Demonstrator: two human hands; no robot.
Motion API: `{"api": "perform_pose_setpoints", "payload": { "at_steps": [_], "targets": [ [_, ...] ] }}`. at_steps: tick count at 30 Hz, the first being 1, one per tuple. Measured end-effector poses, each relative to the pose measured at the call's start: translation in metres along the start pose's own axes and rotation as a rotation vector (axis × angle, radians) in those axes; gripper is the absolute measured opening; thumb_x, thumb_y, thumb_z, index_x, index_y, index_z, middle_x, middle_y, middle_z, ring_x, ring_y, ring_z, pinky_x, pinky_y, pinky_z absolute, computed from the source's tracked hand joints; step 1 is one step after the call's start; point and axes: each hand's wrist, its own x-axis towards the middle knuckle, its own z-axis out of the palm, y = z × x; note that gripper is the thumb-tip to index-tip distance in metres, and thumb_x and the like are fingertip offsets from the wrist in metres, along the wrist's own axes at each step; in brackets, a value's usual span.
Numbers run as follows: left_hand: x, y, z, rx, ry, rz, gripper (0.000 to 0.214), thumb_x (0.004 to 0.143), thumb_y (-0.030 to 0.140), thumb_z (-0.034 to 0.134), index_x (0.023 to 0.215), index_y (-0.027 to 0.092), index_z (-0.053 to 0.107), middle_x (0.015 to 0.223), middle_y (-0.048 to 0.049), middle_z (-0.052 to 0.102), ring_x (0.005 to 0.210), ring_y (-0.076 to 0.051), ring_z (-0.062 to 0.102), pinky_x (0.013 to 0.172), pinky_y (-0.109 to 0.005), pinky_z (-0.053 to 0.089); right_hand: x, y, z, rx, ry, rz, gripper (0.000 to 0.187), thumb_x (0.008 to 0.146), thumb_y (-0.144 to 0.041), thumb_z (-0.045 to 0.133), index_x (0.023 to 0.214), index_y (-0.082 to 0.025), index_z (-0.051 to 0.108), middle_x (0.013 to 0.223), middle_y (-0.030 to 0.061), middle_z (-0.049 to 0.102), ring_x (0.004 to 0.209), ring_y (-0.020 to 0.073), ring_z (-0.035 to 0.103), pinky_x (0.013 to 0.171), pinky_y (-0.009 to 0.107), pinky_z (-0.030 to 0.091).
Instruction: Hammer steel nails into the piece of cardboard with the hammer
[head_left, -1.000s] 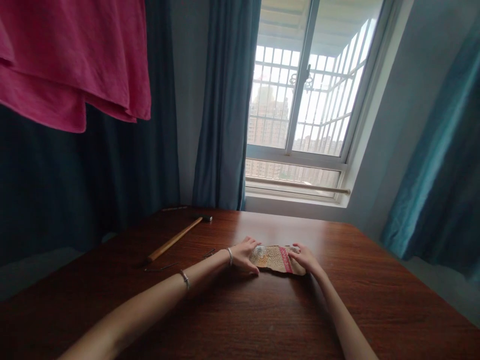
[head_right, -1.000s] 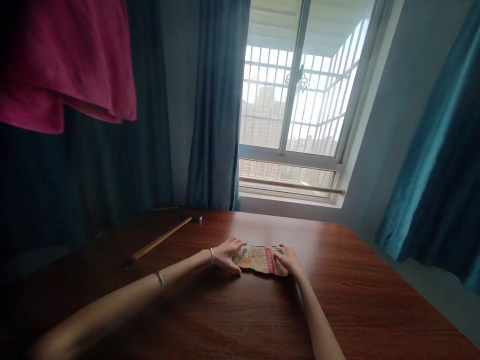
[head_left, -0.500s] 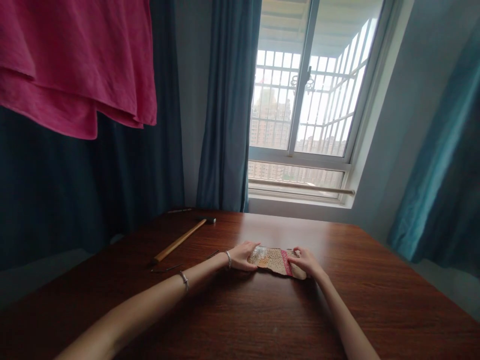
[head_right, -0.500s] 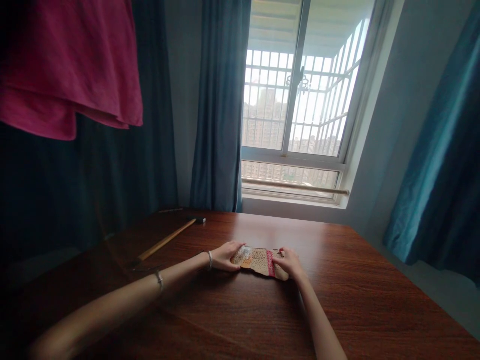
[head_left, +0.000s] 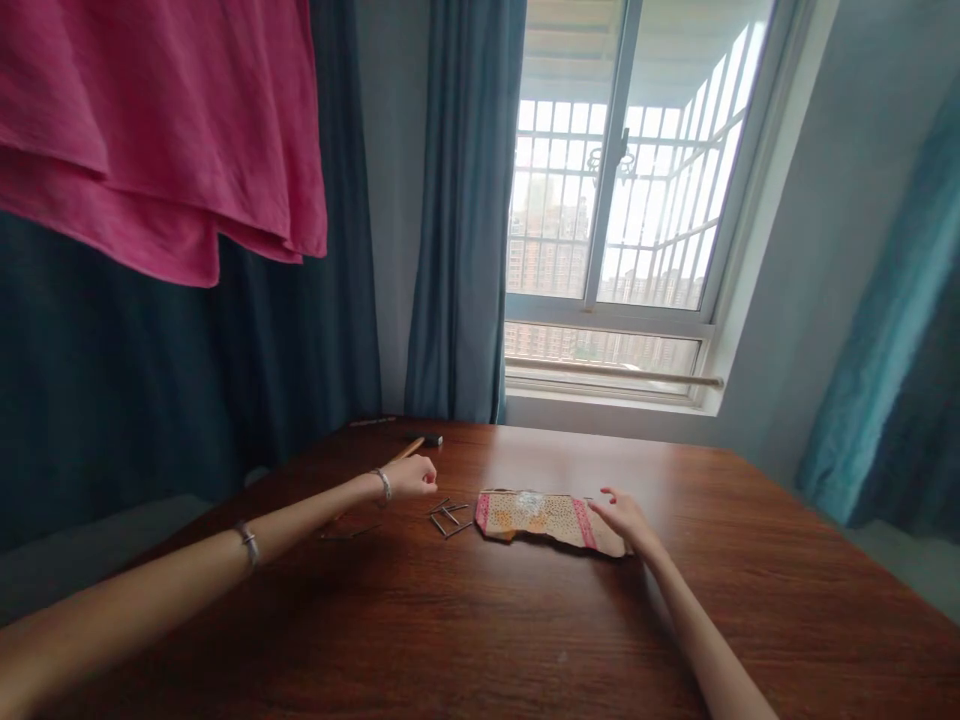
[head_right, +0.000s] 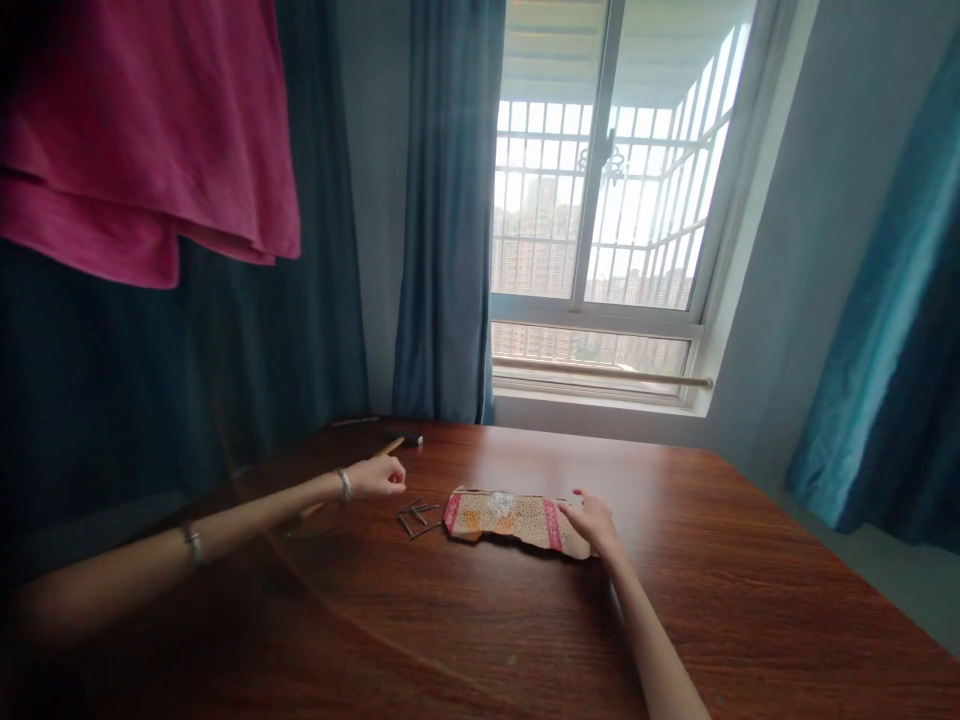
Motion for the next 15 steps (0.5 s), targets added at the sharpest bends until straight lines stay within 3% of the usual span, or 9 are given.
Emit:
{"api": "perform_pose_setpoints", "payload": {
  "at_steps": [3, 8, 12, 15],
  "targets": [
    [-0.028, -0.036, -0.010, 0.072, -0.177, -0.097, 0.019, 0.057, 0.030, 0.055, 0.060, 0.014, 0.064, 0.058, -0.0023, 0.060, 0.055, -0.015, 0.054, 0.052, -0.022, 0.039, 0.005, 0.004, -0.001, 0.026, 0.041, 0.020, 0.048, 0.071, -0.042, 0.051, 0.108, -0.012, 0.059, 0.098, 0.0146, 0.064, 0.092, 0.0248, 0.058, 0.078, 0.031, 0.041],
    [-0.075, -0.068, -0.013, 0.070, -0.296, -0.258, 0.015, 0.050, 0.025, 0.057, 0.060, 0.015, 0.063, 0.055, -0.0017, 0.060, 0.047, -0.015, 0.053, 0.047, -0.023, 0.041, 0.009, 0.012, -0.001, 0.079, 0.069, 0.025, 0.042, 0.071, -0.033, 0.048, 0.107, -0.013, 0.059, 0.095, 0.0126, 0.065, 0.087, 0.0216, 0.061, 0.072, 0.027, 0.043],
    [-0.092, -0.080, -0.010, 0.120, -0.222, -0.210, 0.016, 0.053, 0.025, 0.054, 0.062, 0.016, 0.064, 0.058, -0.0012, 0.060, 0.052, -0.015, 0.054, 0.051, -0.023, 0.043, 0.009, 0.015, 0.002, 0.104, 0.075, 0.015, 0.039, 0.069, -0.029, 0.048, 0.101, -0.013, 0.062, 0.092, 0.0110, 0.067, 0.082, 0.0199, 0.062, 0.070, 0.025, 0.044],
    [-0.098, -0.089, -0.006, 0.129, -0.282, -0.119, 0.020, 0.055, 0.027, 0.054, 0.067, 0.018, 0.065, 0.063, -0.0011, 0.062, 0.057, -0.017, 0.056, 0.053, -0.025, 0.043, 0.008, 0.017, 0.002, 0.118, 0.080, 0.017, 0.038, 0.069, -0.029, 0.047, 0.100, -0.014, 0.063, 0.089, 0.0100, 0.067, 0.078, 0.0191, 0.063, 0.067, 0.025, 0.045]
  ]
}}
